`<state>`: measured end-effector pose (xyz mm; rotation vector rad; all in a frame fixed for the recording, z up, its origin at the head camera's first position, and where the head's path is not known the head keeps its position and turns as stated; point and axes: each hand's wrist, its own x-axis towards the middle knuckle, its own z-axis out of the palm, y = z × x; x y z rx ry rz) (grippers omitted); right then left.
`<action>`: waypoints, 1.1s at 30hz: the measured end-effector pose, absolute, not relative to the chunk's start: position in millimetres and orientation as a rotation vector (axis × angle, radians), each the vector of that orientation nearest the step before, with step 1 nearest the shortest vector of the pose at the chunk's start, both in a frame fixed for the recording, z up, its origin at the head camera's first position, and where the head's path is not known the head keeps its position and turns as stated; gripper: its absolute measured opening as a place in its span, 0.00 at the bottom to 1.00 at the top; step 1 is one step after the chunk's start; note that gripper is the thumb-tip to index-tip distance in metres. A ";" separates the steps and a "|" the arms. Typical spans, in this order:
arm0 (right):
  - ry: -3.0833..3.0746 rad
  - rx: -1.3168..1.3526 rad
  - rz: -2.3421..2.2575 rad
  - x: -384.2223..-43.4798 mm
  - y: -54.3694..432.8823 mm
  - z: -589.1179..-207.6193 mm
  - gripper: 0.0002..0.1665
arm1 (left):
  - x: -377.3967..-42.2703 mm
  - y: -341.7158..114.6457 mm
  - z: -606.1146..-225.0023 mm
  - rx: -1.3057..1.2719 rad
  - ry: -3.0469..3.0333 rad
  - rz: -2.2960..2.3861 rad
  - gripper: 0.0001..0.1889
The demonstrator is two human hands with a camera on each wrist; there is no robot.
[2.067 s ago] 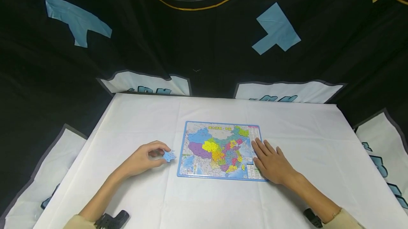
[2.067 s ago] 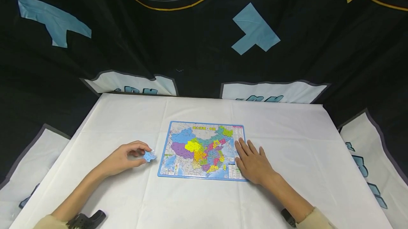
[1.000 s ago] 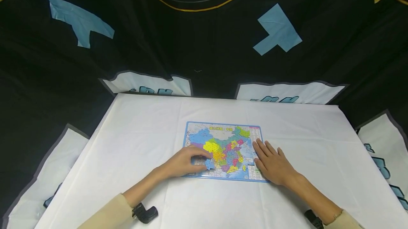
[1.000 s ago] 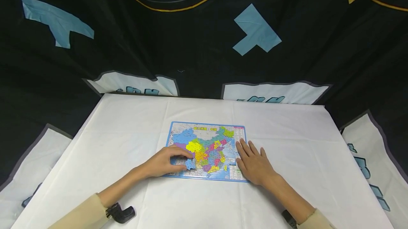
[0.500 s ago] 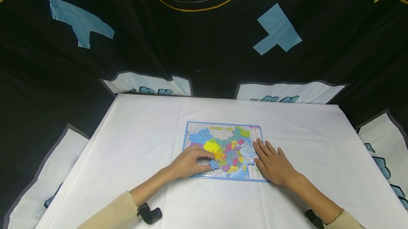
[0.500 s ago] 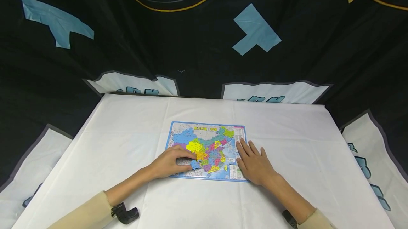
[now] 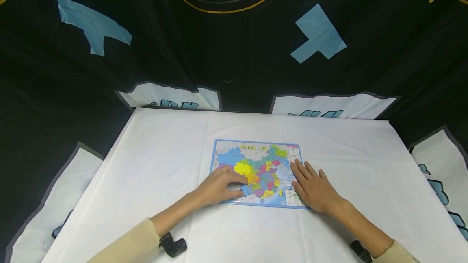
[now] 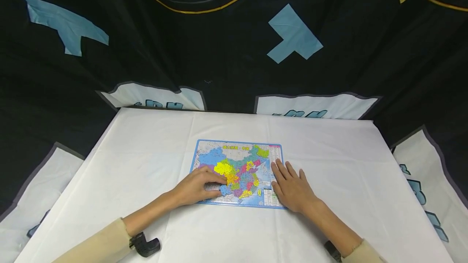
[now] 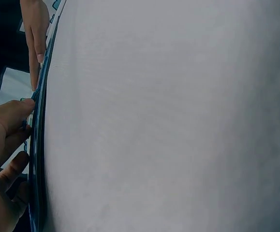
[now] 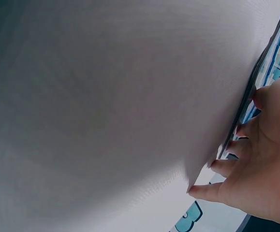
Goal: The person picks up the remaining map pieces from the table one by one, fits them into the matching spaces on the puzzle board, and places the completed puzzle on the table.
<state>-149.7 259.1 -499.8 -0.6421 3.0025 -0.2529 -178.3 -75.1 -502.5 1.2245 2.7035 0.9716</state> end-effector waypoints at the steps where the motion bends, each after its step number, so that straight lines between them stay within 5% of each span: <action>1: 3.004 -0.639 -0.252 -150.0 259.0 -499.8 0.36 | -178.5 -75.0 -502.3 1.232 2.704 0.968 0.15; 33: 2.993 -0.617 -0.245 -151.4 258.5 -498.9 0.36 | -175.2 -67.2 -499.8 1.191 2.776 0.812 0.13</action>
